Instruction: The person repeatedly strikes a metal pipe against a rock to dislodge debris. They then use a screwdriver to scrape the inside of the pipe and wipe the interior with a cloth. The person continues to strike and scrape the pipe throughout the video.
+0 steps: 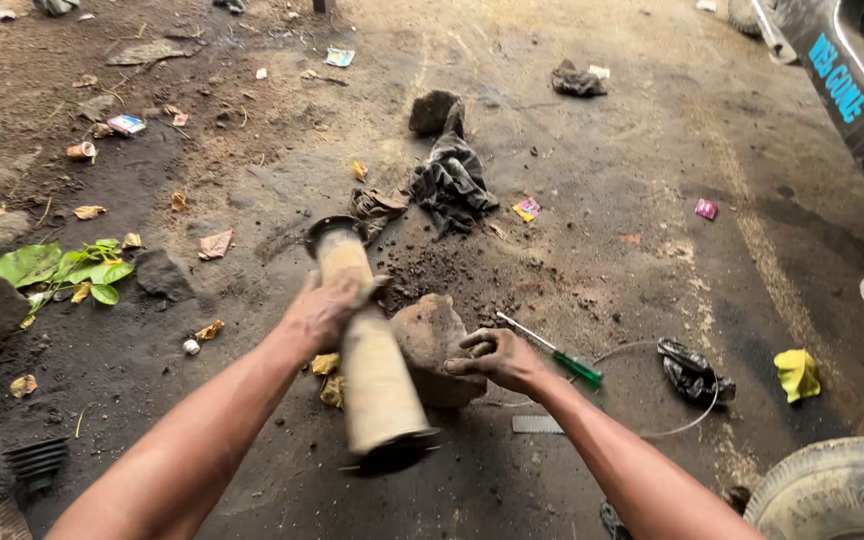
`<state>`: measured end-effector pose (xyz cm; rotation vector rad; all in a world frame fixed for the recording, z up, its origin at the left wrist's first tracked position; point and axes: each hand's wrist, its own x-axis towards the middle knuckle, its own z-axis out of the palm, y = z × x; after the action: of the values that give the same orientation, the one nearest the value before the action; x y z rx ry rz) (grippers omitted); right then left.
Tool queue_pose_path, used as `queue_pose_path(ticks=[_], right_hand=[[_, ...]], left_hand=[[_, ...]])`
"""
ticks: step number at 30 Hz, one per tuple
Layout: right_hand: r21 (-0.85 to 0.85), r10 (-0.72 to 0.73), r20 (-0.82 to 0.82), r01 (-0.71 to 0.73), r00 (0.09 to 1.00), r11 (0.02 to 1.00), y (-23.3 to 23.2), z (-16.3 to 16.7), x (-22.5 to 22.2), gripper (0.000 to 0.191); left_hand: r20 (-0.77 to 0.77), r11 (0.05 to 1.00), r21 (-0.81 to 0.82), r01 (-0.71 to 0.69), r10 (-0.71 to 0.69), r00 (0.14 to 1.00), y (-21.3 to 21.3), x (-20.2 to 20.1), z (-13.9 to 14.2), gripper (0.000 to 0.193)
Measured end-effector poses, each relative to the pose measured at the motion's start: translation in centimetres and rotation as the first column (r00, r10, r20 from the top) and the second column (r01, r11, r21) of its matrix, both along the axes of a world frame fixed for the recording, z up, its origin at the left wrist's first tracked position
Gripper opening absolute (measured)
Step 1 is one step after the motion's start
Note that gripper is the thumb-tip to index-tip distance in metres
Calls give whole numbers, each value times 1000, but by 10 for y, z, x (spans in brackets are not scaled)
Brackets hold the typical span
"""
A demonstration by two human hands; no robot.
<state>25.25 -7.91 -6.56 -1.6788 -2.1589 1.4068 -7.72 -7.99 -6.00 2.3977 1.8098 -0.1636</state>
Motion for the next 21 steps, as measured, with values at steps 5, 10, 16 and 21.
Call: queue_pose_path(ticks=[5, 10, 16, 21], right_hand=[[162, 59, 42, -65, 997, 985, -12, -3, -11, 64], [136, 306, 39, -308, 951, 942, -25, 17, -44, 53], [53, 367, 311, -401, 877, 914, -19, 48, -78, 41], [149, 310, 357, -382, 881, 912, 1, 52, -70, 47]], left_hand=[[41, 934, -215, -286, 301, 953, -30, -30, -8, 79], [161, 900, -324, -291, 355, 921, -18, -31, -28, 79], [382, 646, -395, -653, 763, 522, -53, 15, -38, 144], [248, 491, -506, -709, 870, 426, -72, 29, -24, 154]])
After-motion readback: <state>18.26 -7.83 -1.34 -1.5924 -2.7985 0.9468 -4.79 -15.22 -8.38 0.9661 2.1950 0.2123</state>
